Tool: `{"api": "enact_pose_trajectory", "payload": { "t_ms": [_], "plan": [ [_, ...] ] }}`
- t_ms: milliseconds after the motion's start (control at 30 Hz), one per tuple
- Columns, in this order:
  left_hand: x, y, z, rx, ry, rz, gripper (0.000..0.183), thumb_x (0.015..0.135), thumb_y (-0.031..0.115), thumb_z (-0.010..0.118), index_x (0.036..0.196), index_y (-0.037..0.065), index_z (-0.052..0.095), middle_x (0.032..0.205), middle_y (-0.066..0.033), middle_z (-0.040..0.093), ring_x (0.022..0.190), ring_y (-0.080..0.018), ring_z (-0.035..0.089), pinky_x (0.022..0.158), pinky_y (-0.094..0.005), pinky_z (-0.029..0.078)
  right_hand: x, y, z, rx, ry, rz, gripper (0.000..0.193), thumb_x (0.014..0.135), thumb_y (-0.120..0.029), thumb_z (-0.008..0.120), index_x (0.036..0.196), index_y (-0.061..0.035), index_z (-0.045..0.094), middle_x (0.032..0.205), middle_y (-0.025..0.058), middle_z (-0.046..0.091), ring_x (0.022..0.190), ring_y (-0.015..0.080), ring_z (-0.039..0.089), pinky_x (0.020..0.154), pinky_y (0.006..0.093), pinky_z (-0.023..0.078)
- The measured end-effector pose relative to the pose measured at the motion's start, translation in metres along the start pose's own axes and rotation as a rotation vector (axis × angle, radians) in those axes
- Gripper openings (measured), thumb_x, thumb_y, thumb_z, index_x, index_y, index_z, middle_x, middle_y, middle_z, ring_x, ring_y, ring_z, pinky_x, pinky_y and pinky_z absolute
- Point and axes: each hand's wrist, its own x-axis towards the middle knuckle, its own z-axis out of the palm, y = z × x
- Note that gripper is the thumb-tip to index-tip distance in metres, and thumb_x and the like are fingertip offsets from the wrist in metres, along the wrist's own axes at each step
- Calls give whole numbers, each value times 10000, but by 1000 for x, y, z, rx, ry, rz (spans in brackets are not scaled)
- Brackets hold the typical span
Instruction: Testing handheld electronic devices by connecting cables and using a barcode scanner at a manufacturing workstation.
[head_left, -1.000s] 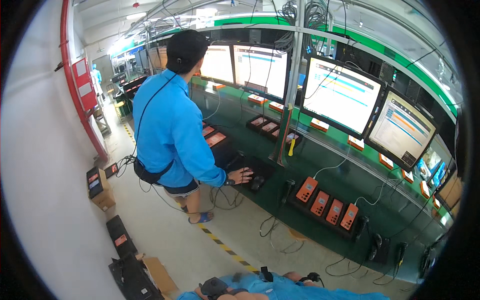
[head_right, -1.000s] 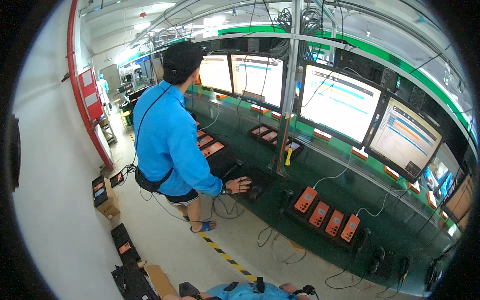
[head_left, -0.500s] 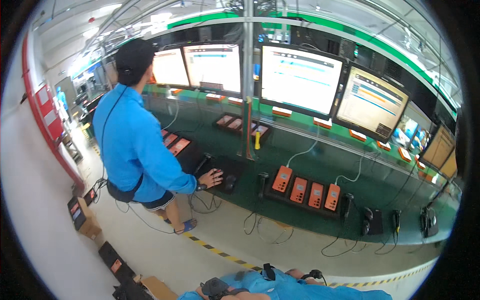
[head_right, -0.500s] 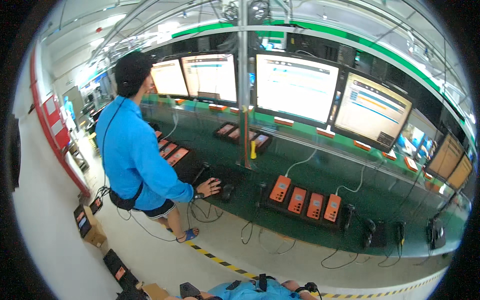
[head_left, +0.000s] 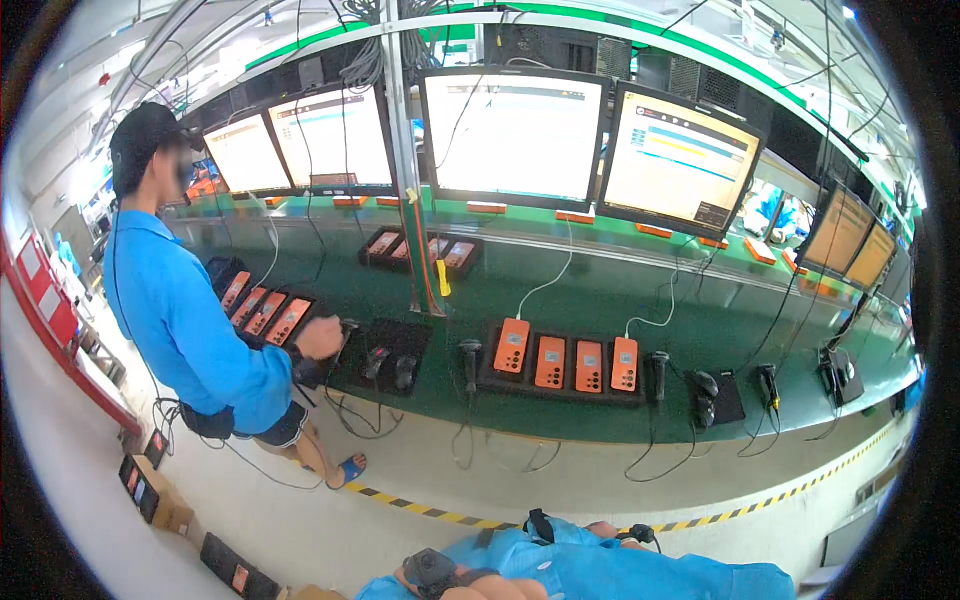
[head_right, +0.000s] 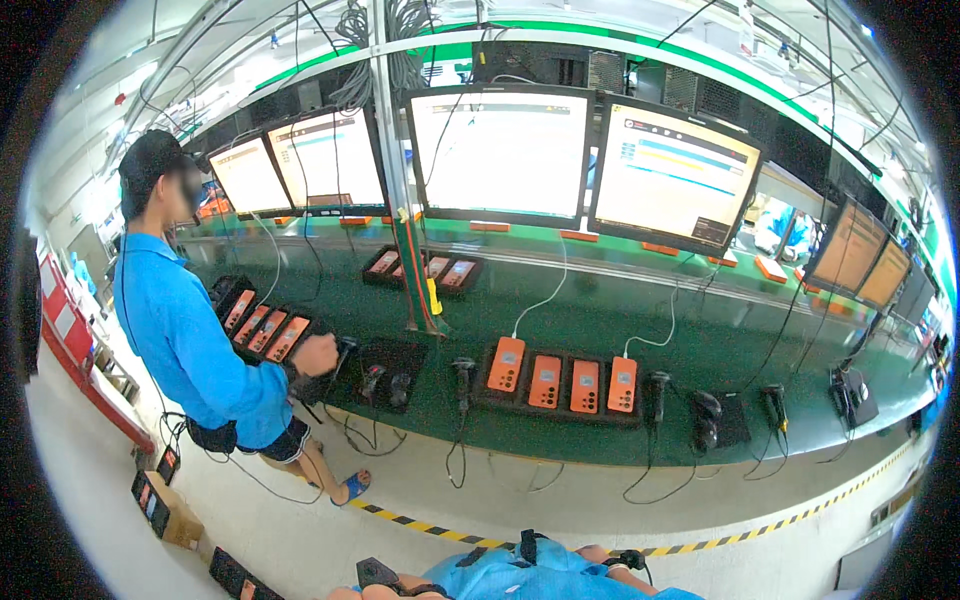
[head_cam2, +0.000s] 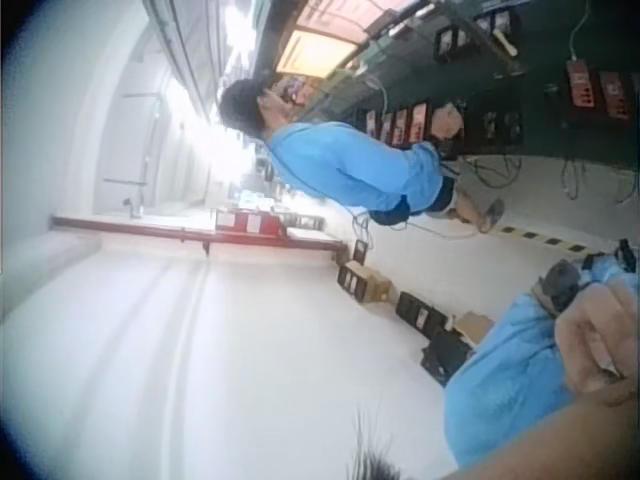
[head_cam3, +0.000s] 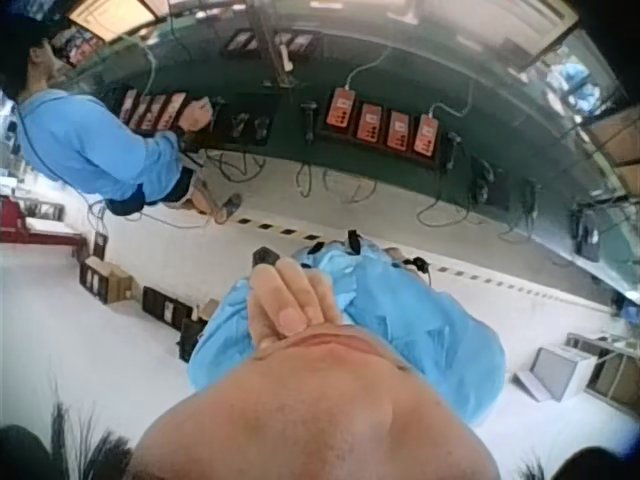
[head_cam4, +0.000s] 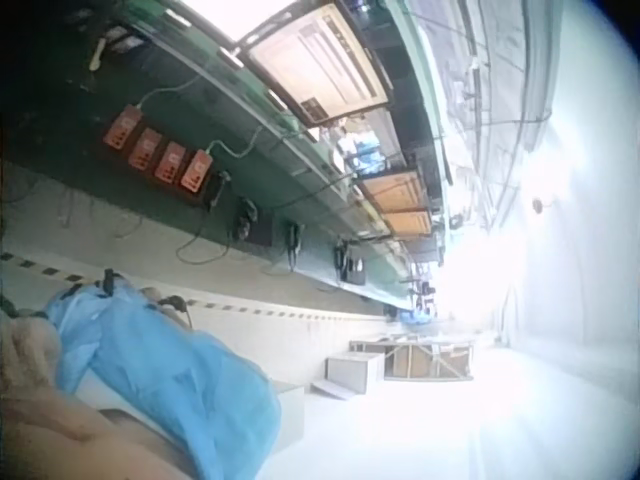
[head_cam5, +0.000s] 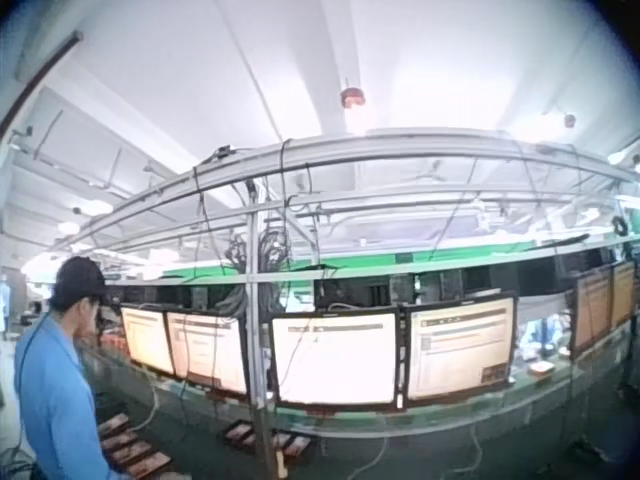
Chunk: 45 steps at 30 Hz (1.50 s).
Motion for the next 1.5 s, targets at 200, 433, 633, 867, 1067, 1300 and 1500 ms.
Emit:
{"api": "enact_pose_trajectory", "payload": {
  "t_ms": [200, 433, 633, 867, 1067, 1300, 1500],
  "plan": [
    [8, -13, 13, 17, 18, 35, 234, 838, 219, 716, 934, 25, 627, 882, -109, 562, 758, -194, 562, 616, -251, 517, 22, 19, -24, 156, -49, 229, 405, 838, -436, 550, 1043, -125, 708, 1049, 160, 677, 1010, 308, 631, 903, 366, 473],
    [39, 4, -30, 89, -253, 366, 187, 879, 197, 648, 1051, 146, 703, 1021, -144, 589, 876, -239, 549, 662, -309, 561, 147, 129, 48, -160, 110, 45, 345, 802, -371, 606, 963, -90, 725, 948, 175, 693, 944, 326, 649, 847, 416, 495],
    [55, -10, -51, 197, -565, 147, 196, 884, 131, 622, 1078, 108, 643, 975, -153, 608, 812, -250, 578, 632, -342, 546, 108, 31, -39, -341, 36, -229, 294, 853, -304, 527, 930, -60, 670, 969, 188, 654, 938, 346, 627, 816, 454, 504],
    [102, -42, -86, 318, -772, 179, 160, 908, 194, 581, 1033, 98, 611, 947, -136, 633, 781, -278, 585, 650, -376, 526, 67, -15, -128, 881, 210, 333, 295, 884, -234, 592, 1035, 15, 643, 871, 110, 682, 718, 154, 651, 633, 293, 529],
    [144, -206, -201, 1000, -309, -517, 151, 880, 110, 578, 970, 5, 638, 873, -135, 661, 792, -199, 643, 725, -305, 502, 82, 5, -247, 849, 596, 248, 301, 893, -254, 582, 966, 33, 637, 826, 83, 655, 706, 151, 604, 626, 305, 490],
    [94, -289, -361, 1374, -261, -1048, 250, 896, 202, 576, 1047, 9, 625, 978, -137, 665, 882, -228, 642, 790, -327, 492, 165, 38, -395, 672, 942, 305, 328, 874, -259, 606, 1068, 4, 630, 1030, 177, 637, 936, 312, 611, 793, 379, 480],
    [83, -300, -383, 1477, -98, -1254, 307, 894, 251, 579, 1087, 17, 621, 995, -161, 672, 953, -277, 650, 843, -355, 497, 235, 104, -428, 193, 1079, 410, 396, 832, -364, 633, 976, 5, 637, 1040, 234, 602, 989, 401, 545, 876, 514, 404]
  ]
}}
